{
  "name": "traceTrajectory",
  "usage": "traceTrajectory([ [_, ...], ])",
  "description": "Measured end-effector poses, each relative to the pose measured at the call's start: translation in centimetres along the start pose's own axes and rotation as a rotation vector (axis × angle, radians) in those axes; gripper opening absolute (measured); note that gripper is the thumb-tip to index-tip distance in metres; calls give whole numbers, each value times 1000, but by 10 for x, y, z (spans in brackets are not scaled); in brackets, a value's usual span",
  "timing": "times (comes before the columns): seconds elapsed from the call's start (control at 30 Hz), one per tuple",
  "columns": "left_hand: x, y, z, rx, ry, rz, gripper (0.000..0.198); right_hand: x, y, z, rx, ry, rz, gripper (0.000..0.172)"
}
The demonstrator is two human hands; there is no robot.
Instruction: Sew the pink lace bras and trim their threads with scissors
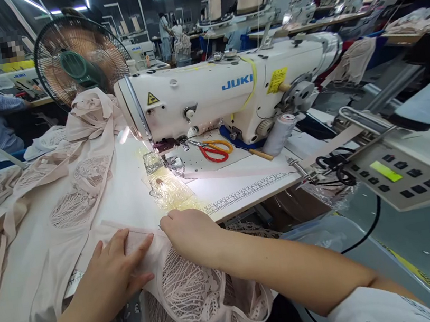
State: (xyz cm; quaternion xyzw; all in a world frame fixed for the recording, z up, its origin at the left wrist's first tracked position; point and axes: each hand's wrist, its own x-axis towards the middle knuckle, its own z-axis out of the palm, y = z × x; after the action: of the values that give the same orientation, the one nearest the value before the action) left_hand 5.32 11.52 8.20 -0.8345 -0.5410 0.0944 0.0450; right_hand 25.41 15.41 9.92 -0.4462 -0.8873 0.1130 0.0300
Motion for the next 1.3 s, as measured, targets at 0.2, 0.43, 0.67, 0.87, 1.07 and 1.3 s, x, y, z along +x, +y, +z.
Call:
traceTrajectory([
  [0.2,2,0,16,26,365,70,37,-16,-2,15,414,65,-23,14],
  [0.43,1,14,25,17,426,125,48,-4,2,15,356,77,-4,12],
  [0.67,-2,17,16,24,258,86,58,33,-3,25,48,152,-75,17],
  [0.87,1,18,12,20,198,74,59,47,-10,33,-12,163,-119,16],
  [1.07,1,19,12,44,202,63,63,39,-5,25,-50,87,-139,14],
  [1.3,-1,20,18,92,227,59,63,16,4,9,-102,2,-125,14],
])
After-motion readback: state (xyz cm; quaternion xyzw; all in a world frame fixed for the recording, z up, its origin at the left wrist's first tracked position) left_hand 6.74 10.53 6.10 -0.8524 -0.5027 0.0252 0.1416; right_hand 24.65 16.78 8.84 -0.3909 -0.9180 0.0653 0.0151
